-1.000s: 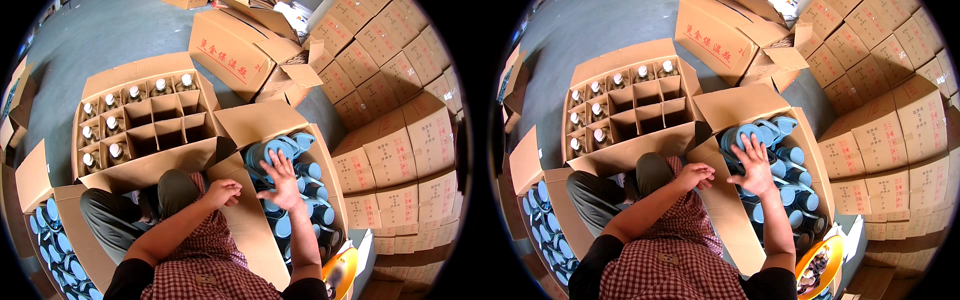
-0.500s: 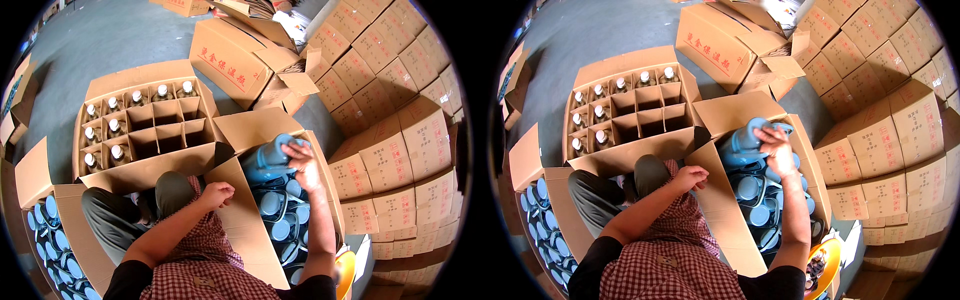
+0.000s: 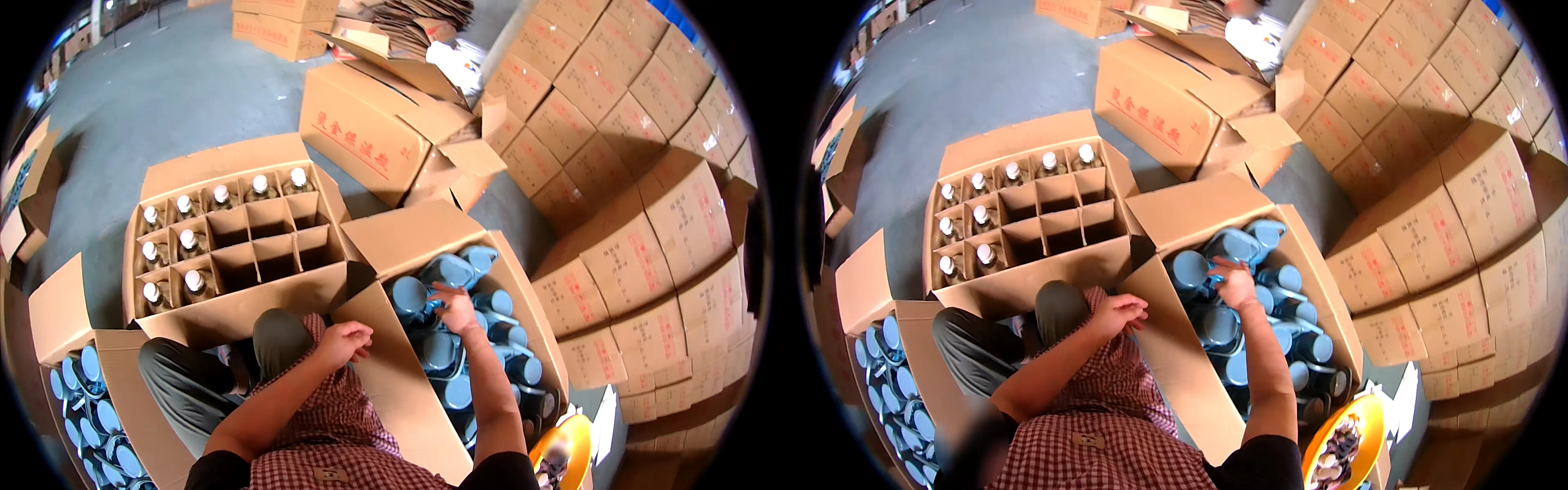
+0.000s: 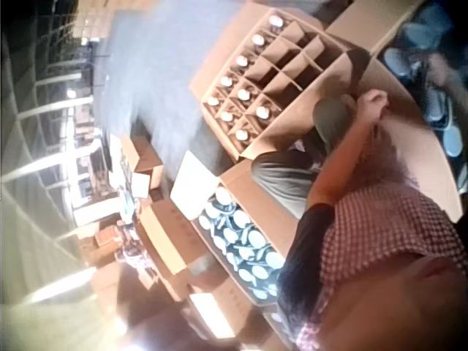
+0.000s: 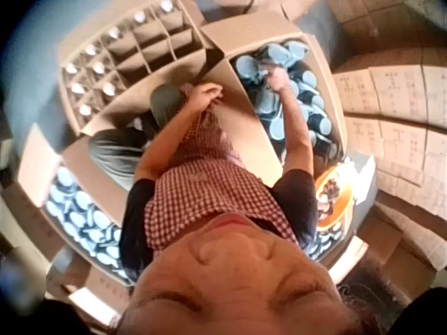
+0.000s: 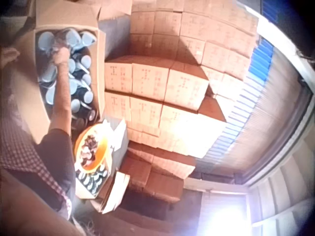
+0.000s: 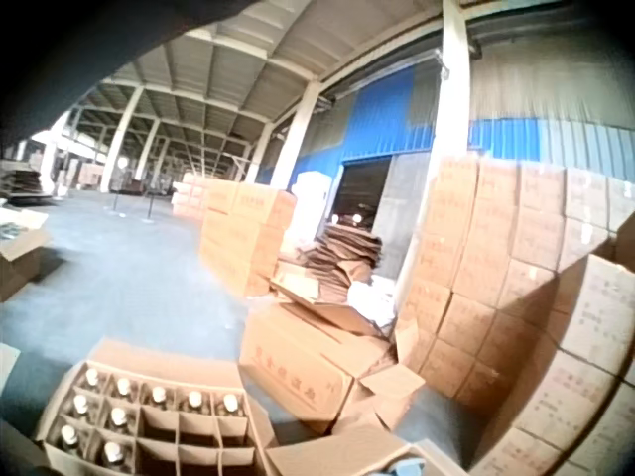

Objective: The person assembles blue thermos bottles by inserting a metal liner into the plastic body, screwing on the lid, and attaching a handle. The person then places the completed thermos into a cardboard box filled with similar items.

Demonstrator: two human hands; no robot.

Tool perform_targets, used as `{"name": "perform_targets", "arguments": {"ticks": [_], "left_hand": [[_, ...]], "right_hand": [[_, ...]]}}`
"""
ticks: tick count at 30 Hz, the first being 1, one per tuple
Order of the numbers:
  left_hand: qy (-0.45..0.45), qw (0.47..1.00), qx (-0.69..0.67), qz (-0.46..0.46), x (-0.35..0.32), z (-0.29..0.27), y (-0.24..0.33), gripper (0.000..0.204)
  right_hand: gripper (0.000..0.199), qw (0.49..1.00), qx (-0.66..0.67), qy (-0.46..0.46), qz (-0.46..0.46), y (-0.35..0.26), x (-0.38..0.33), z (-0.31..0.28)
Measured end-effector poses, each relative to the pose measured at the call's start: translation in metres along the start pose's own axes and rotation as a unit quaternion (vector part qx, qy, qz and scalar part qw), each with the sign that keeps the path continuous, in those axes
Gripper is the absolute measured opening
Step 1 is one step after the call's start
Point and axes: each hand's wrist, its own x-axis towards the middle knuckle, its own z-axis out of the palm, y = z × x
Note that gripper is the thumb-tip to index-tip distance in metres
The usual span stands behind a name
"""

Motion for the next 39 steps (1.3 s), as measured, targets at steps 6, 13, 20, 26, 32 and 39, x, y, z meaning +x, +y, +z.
{"name": "perform_targets", "arguments": {"ticks": [6,13,20,26,32,39], "left_hand": [[0.021,0.933,0.217,0.286,-0.084,-0.034,0.017,0.02],[0.138,0.978,0.038,0.149,-0.184,-0.089,-0.005,0.021],[0.317,0.883,0.277,0.21,-0.234,-0.122,-0.004,0.02],[0.416,0.752,0.484,0.167,-0.236,-0.167,0.053,0.017],[0.416,0.722,0.551,0.043,-0.216,-0.217,0.048,0.017],[0.483,0.72,0.489,0.095,-0.202,-0.262,-0.011,0.011]], "right_hand": [[0.067,0.974,-0.058,0.121,0.182,0.037,0.065,-0.003],[0.056,0.977,-0.018,0.044,0.208,-0.001,0.072,0.022],[0.047,0.984,-0.064,0.109,0.126,0.031,0.023,0.072],[0.032,0.955,0.224,0.15,-0.122,-0.186,0.012,0.012],[0.029,0.844,0.312,0.032,-0.435,-0.443,-0.033,0.014],[0.049,0.751,0.159,-0.115,-0.63,-0.525,-0.1,0.117]]}}
